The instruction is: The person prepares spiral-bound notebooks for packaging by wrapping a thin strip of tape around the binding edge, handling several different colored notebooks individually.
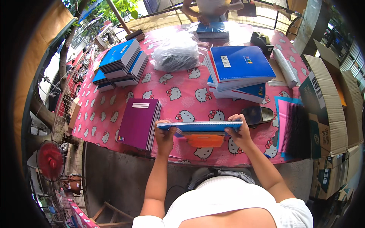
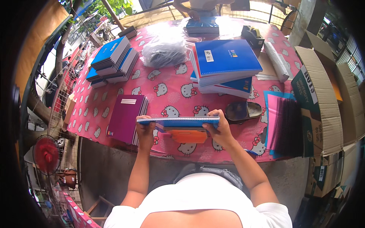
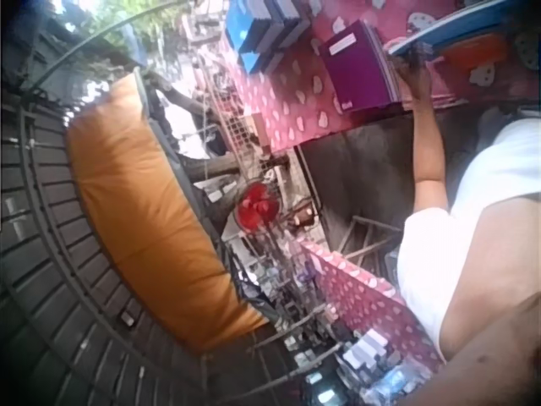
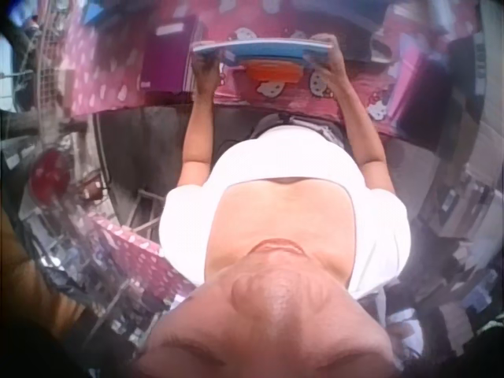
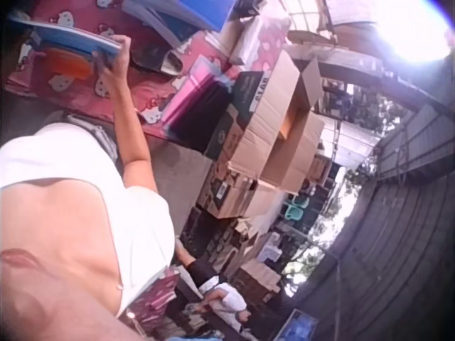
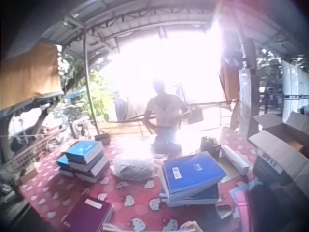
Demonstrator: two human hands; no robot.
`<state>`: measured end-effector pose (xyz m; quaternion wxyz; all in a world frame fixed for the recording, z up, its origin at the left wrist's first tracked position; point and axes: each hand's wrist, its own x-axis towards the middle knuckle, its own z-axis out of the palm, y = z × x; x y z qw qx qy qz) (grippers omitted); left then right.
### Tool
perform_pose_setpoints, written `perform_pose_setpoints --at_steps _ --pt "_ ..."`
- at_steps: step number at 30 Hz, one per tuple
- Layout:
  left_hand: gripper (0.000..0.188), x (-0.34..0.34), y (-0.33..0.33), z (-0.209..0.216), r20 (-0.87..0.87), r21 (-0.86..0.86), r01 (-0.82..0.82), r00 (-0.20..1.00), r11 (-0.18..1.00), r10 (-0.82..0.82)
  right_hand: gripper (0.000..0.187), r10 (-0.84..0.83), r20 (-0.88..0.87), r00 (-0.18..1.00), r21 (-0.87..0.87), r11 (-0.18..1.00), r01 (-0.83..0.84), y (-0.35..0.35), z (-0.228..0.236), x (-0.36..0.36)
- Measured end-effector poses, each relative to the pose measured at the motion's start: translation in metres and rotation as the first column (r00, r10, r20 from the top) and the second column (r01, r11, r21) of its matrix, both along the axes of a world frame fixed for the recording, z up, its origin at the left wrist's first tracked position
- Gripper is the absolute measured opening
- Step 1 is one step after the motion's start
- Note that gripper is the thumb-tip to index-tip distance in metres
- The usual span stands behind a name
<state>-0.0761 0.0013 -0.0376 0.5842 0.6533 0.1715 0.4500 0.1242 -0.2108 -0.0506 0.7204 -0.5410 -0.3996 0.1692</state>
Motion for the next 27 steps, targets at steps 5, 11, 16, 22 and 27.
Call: perform_pose_setpoints --at_steps 5,11,16,22,27 --pt "0.049 -0.002 0.003 -0.003 -0.067 -0.044 0.058 0.996 0.997 -0.061 0.032 -0.071 0.070 0.995 -0.043 0.996 0.074 -0.002 -0.004 -0.002" --pt "0.088 -0.003 -0.017 0.012 -0.015 0.059 -0.111 0.994 0.992 0.112 0.046 0.045 -0.155 0.987 0.041 0.998 -0.039 -0.009 0.012 -0.002" --pt "0.090 0.001 -0.032 0.017 0.019 0.059 -0.196 0.981 0.979 0.195 0.050 0.081 -0.140 0.987 -0.013 0.996 -0.084 -0.010 0.003 -0.015" --pt "0.082 -0.005 -0.035 0.004 0.027 -0.295 0.023 1.000 0.955 -0.016 0.036 -0.050 -0.134 0.990 -0.049 0.998 0.044 -0.011 -0.010 -0.027" --pt "0.064 -0.001 -0.036 -0.011 -0.099 0.015 -0.394 0.914 0.919 0.393 0.036 -0.252 -0.078 0.964 -0.057 0.967 0.249 -0.007 0.019 -0.044"
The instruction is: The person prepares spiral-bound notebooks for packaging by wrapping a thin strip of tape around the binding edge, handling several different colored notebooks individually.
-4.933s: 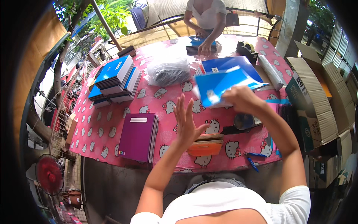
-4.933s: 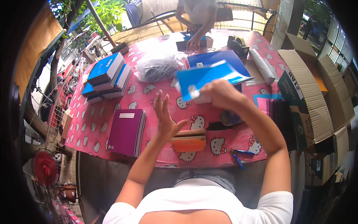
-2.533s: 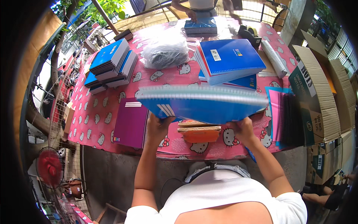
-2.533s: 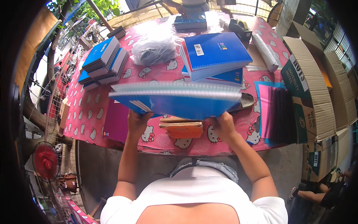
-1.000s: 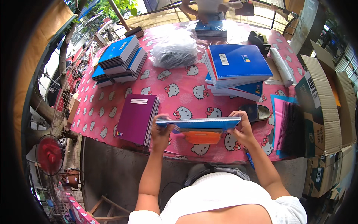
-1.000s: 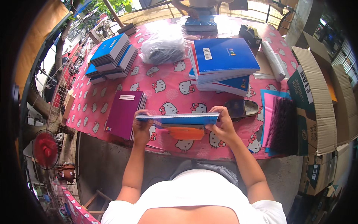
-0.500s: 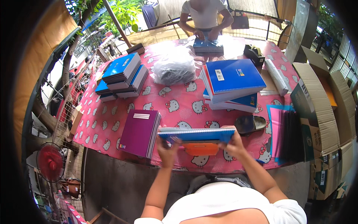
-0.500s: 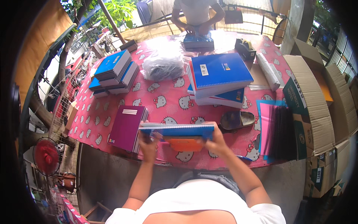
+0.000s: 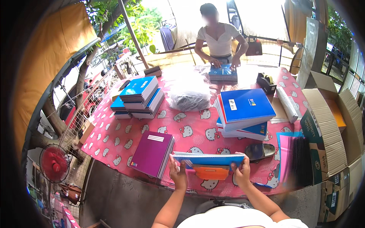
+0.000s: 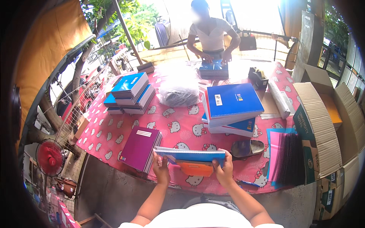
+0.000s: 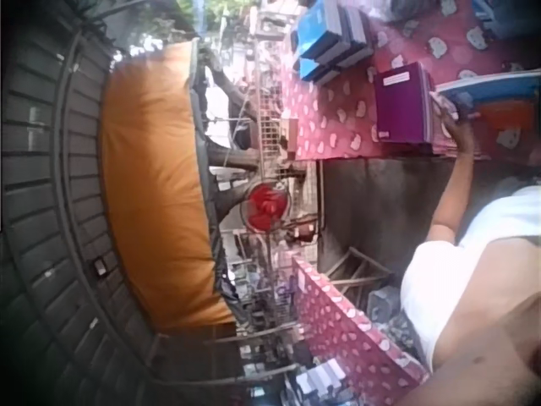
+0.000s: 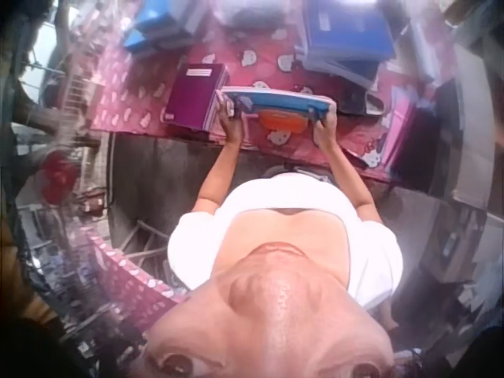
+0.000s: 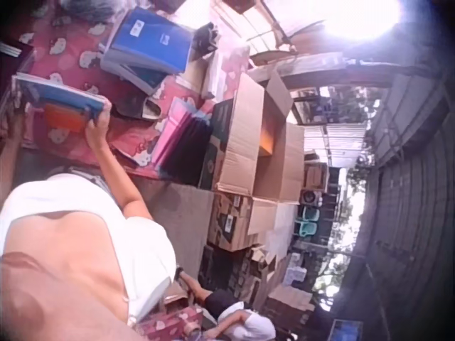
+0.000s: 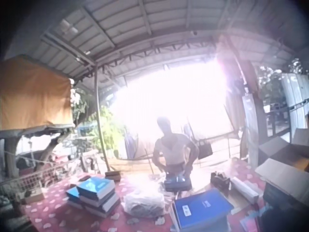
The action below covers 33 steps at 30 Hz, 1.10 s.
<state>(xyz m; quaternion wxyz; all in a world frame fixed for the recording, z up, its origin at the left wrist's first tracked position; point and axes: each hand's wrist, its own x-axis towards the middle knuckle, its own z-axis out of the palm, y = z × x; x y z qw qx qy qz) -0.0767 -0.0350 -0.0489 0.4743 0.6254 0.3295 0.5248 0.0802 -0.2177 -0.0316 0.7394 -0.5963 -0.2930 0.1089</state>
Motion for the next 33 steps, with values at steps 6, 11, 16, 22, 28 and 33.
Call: perform_pose_setpoints --at_steps 6,11,16,22,28,33 --pt "0.051 0.004 -0.016 -0.003 0.058 -0.174 0.042 0.998 0.984 -0.032 0.070 0.074 -0.036 0.997 -0.018 0.997 -0.074 -0.020 -0.037 -0.014" --pt "0.034 -0.009 0.007 -0.032 -0.019 -0.106 0.071 0.997 0.992 -0.074 0.055 -0.054 0.113 0.992 -0.051 0.997 0.061 -0.019 -0.037 -0.006" --pt "0.020 -0.004 0.022 -0.035 0.247 -0.201 0.154 0.964 0.967 -0.102 0.020 -0.075 -0.057 0.995 0.050 0.996 0.078 -0.021 -0.029 0.020" --pt "0.056 0.012 -0.002 0.023 -0.227 0.293 -0.166 0.944 0.941 0.238 0.016 -0.091 -0.043 0.995 0.034 0.995 0.093 -0.029 -0.036 0.027" --pt "0.066 0.066 -0.093 0.106 -0.741 0.638 0.571 0.637 0.516 0.212 0.012 -0.132 0.163 0.978 -0.059 0.988 0.144 -0.029 -0.023 0.015" --pt "0.053 0.089 -0.069 0.093 -0.763 0.554 0.686 0.645 0.471 -0.041 0.025 -0.105 0.705 0.701 -0.404 0.753 0.520 -0.097 -0.016 0.130"
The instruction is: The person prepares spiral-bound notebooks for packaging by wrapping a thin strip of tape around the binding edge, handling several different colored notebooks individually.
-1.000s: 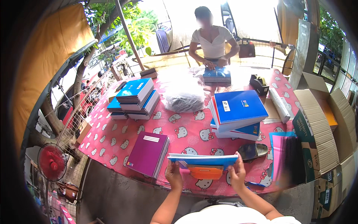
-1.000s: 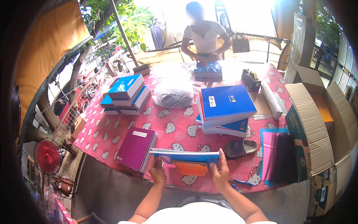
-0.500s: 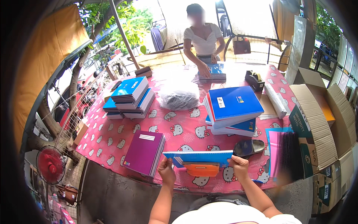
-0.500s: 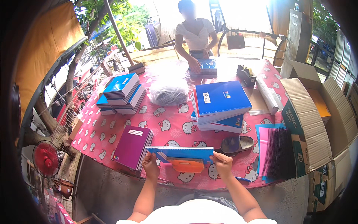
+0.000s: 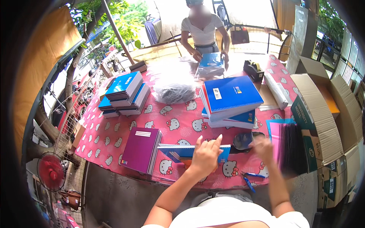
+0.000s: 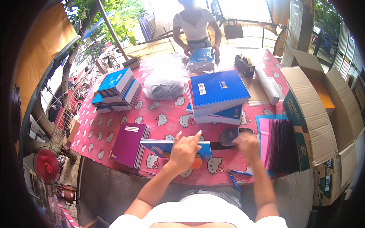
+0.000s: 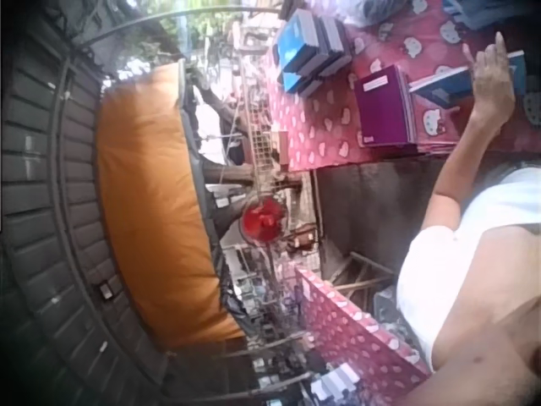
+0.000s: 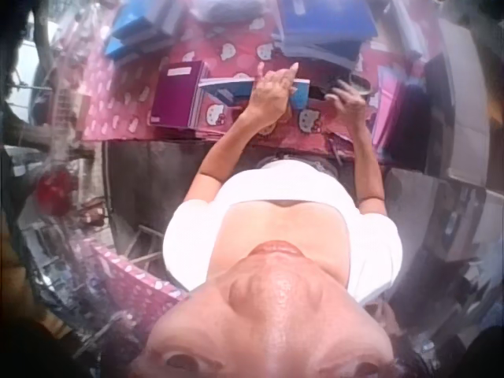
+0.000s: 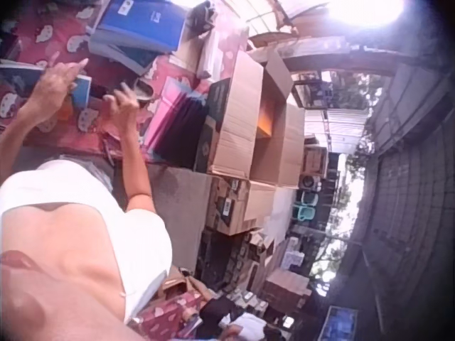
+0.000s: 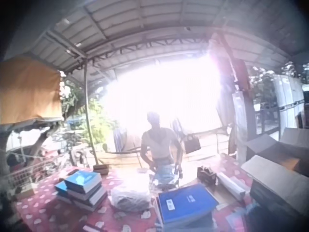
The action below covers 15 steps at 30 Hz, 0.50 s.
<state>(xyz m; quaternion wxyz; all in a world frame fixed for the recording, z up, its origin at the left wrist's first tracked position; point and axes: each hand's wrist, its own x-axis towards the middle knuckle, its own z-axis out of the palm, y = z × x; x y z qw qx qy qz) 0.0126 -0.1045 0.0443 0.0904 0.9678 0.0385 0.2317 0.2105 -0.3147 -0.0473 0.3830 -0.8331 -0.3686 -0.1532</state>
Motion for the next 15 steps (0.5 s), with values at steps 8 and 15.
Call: perform_pose_setpoints --at_steps 8,15 --pt "0.016 0.023 0.001 0.001 0.282 -0.322 0.089 0.960 0.943 0.005 0.013 -0.670 -0.019 0.742 -0.668 0.561 0.489 -0.091 -0.050 0.124" --pt "0.015 0.021 -0.005 0.008 0.168 -0.417 -0.006 0.982 0.909 0.083 0.028 -0.576 -0.159 0.802 -0.221 0.812 0.540 -0.096 -0.009 0.098"
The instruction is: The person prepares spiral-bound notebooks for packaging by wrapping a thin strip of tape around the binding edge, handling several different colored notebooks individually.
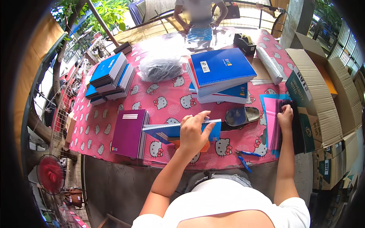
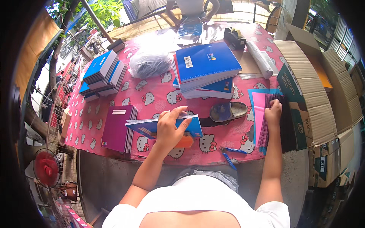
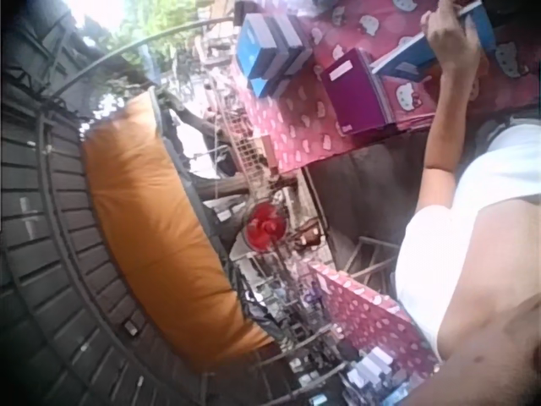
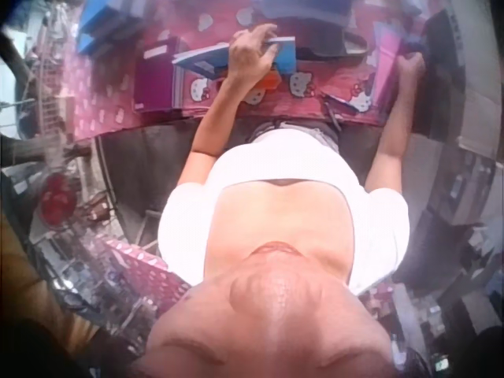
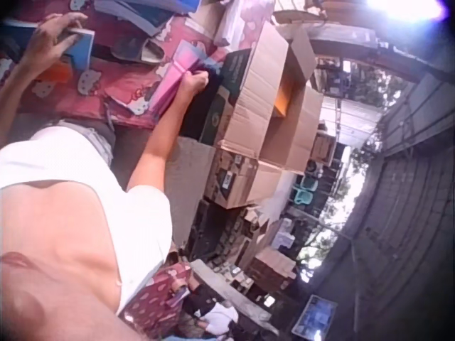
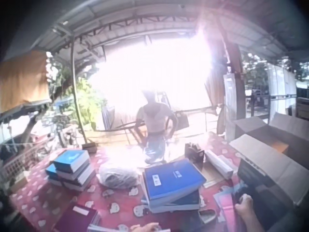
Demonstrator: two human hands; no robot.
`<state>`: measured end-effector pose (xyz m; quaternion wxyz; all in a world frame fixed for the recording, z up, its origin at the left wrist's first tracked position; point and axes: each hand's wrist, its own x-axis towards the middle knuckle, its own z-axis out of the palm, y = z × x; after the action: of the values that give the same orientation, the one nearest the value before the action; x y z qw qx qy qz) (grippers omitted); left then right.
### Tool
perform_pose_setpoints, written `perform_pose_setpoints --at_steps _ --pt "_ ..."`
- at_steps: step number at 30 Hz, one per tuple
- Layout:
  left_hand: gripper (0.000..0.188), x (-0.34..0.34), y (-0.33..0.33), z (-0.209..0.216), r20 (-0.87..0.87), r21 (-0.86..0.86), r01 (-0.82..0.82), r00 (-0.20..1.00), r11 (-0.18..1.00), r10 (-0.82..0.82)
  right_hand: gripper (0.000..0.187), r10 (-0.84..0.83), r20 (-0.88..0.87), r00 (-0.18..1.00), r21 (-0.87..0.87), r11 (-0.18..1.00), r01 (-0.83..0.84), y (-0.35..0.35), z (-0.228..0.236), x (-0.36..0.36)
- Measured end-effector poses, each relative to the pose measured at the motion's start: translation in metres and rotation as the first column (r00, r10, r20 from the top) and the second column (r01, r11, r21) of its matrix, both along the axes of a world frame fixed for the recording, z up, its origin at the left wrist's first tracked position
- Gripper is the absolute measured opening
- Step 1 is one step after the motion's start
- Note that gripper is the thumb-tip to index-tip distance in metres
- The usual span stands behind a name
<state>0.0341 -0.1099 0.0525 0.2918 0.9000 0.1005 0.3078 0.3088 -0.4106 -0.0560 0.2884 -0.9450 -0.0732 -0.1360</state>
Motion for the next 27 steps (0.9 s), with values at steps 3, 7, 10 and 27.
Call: perform_pose_setpoints --at_steps 3,7,10,27 --pt "0.013 -0.005 0.004 -0.010 0.036 0.024 0.024 0.999 0.999 -0.025 0.048 0.524 0.221 0.823 0.100 0.827 -0.553 0.049 0.037 -0.064" --pt "0.016 -0.018 -0.002 -0.014 0.142 0.124 -0.004 0.990 0.992 -0.014 0.029 0.844 0.105 0.525 0.388 0.452 -0.803 0.096 0.094 -0.146" --pt "0.020 -0.036 -0.016 -0.020 0.193 0.244 -0.054 0.981 0.968 0.006 0.027 0.884 0.153 0.441 0.382 0.359 -0.852 0.109 0.101 -0.153" --pt "0.021 -0.071 -0.024 -0.052 0.190 0.256 0.055 0.976 0.965 -0.106 0.030 0.991 0.101 0.084 0.101 0.074 -0.992 0.127 0.108 -0.161"
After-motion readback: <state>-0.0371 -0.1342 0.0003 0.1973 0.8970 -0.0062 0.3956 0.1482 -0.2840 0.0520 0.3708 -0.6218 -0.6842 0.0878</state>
